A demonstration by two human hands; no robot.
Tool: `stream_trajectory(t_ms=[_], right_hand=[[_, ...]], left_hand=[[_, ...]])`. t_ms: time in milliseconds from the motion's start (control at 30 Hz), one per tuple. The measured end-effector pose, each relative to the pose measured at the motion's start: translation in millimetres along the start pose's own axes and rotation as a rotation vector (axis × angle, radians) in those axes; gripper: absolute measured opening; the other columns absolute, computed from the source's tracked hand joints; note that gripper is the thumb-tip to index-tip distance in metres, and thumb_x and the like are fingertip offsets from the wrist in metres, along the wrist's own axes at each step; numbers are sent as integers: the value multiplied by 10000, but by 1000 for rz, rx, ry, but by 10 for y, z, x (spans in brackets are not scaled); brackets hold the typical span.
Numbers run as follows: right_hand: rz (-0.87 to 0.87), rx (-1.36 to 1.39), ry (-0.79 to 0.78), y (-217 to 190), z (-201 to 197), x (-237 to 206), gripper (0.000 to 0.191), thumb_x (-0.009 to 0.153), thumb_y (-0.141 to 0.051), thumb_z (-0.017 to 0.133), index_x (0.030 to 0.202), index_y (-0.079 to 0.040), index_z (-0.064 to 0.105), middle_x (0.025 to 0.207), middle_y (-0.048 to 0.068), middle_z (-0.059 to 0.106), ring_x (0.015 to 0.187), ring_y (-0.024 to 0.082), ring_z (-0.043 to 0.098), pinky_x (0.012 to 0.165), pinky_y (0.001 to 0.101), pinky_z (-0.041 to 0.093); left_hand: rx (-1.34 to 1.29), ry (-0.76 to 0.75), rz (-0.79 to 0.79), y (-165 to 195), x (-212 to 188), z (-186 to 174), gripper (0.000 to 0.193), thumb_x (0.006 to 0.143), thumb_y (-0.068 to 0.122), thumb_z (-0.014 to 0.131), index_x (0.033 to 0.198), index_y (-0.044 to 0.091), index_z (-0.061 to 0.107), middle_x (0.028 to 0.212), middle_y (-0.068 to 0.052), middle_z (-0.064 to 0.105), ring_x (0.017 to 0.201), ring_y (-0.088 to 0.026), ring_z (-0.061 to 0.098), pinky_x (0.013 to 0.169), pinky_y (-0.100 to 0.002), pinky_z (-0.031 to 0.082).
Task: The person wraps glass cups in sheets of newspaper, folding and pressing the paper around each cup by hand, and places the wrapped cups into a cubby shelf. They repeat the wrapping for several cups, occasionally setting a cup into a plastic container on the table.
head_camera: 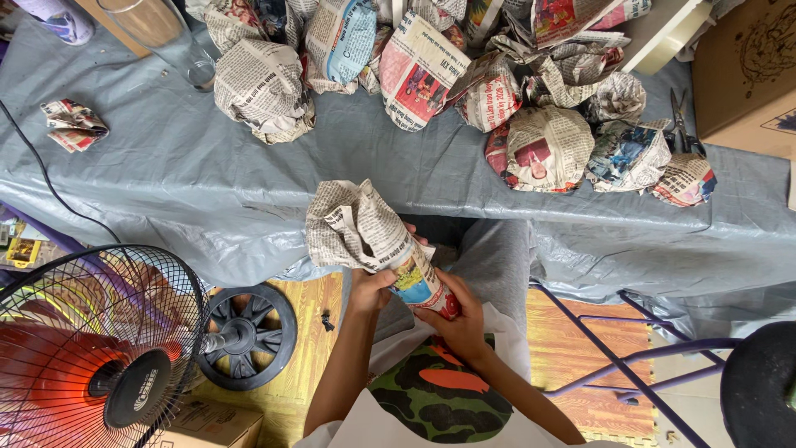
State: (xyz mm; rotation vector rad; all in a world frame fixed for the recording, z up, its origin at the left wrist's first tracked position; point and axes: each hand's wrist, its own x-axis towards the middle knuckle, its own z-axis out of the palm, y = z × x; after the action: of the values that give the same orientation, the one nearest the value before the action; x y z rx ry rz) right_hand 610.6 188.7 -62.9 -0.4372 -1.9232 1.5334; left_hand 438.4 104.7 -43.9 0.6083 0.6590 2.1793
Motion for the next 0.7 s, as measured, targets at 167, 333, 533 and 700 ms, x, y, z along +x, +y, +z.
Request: stream_trajectory(t_ms=[167,333,533,700], right_hand=[[338,360,-94,116,-53,-58,761,813,-115,855,1483,-22,508,1360,158,652,1214,271,661,1020,411,574],[8,425,-248,91,-277,278,1041,774,-464,867,1580,-103,315,1592,104,402,1498,241,372,1244,377,290],[119,512,-510,400,-479,559,886,771,-431,885,1479,-59,505,1233,30,560,1154,174,525,1026,316,428],[120,681,-527,681,-463,501,382,899,-93,868,1195,-42,631,1043,15,606,1026,131,550,944,327,463]], left_hand=[[43,-28,-4,77,56,191,709,764,141,832,1380,-30,524,1290,-190,595,1163,-355,656,1008,-539,576],[-102,-125,-100,43,20,235,691,757,208,844,1332,-14,532,1223,-150,584,1104,-303,657,961,-500,588],[-302,-269,-146,-80,-5,298,699,779,309,841,1324,-21,554,1194,-137,570,1058,-291,660,935,-513,588],[-318,-193,-109,-50,-27,187,720,757,317,845,1332,11,539,1218,-150,569,1063,-302,667,971,-576,582]])
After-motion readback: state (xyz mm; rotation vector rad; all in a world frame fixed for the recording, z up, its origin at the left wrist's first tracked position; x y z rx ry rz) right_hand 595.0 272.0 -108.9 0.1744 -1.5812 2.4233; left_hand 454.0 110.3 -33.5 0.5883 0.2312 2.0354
